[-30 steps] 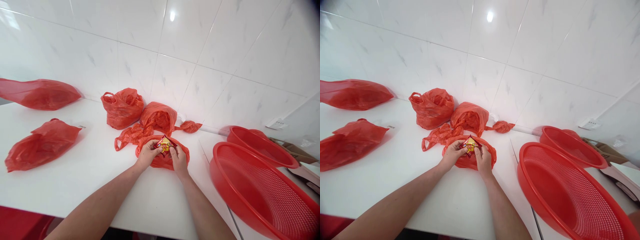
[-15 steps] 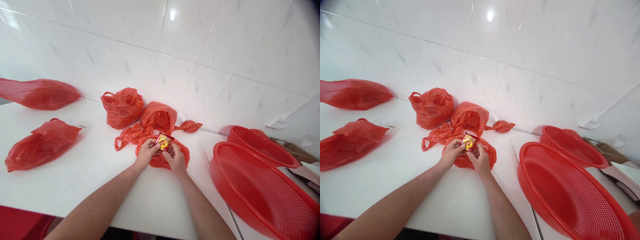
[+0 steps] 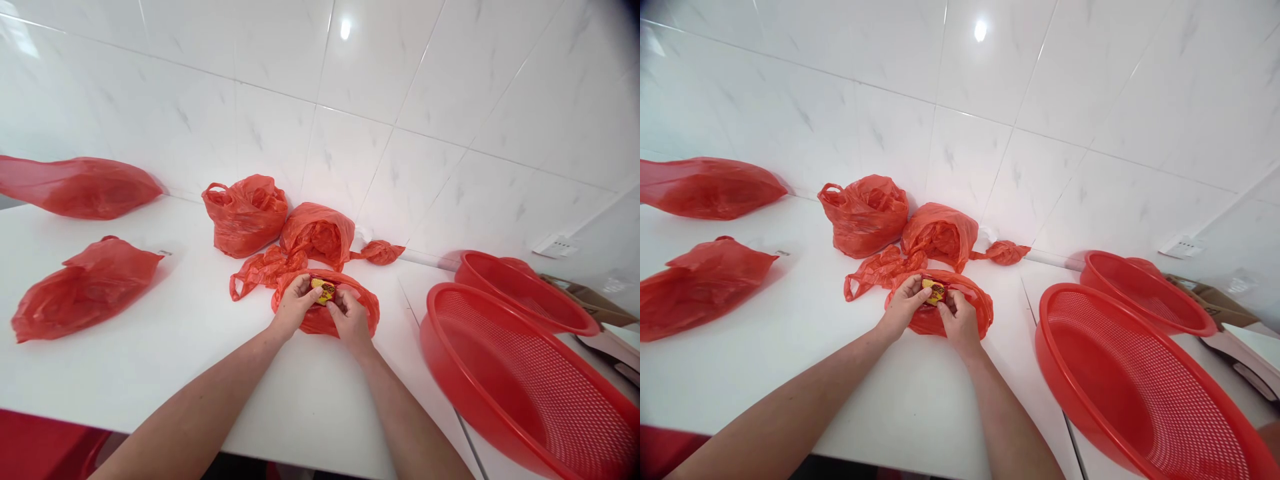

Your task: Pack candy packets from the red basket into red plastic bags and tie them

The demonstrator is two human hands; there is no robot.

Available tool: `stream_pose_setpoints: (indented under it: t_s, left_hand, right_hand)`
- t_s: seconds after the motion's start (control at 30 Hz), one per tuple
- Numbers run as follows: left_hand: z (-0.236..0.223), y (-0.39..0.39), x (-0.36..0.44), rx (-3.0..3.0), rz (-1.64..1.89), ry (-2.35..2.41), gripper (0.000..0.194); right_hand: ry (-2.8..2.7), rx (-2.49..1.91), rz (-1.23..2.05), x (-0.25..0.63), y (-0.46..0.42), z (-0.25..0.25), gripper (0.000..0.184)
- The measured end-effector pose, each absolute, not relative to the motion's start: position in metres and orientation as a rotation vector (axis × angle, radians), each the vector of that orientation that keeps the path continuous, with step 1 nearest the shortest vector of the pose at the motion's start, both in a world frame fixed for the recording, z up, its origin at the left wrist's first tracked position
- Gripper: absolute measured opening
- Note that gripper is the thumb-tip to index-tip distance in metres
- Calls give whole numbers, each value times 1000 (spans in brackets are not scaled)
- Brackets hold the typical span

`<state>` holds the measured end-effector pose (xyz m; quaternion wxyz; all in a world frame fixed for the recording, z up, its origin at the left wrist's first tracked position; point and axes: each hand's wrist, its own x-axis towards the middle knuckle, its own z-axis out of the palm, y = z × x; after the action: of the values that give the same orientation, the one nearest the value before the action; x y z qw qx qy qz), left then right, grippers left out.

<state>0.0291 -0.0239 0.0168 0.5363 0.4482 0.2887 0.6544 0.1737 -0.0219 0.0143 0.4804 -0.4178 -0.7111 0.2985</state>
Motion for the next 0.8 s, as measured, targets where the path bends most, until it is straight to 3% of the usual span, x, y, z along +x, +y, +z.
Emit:
stream_pose_setpoints:
  t_s: [0.23,0.8]
  left_hand:
    - [20,-24,24,1084,1616,822,23]
    - [17,-21,17,1073,1618,975,29]
  right_hand:
    - [-1744,-1012,747,175,-20,8,21]
    - [-1773,-1029,724,175,-20,10,25]
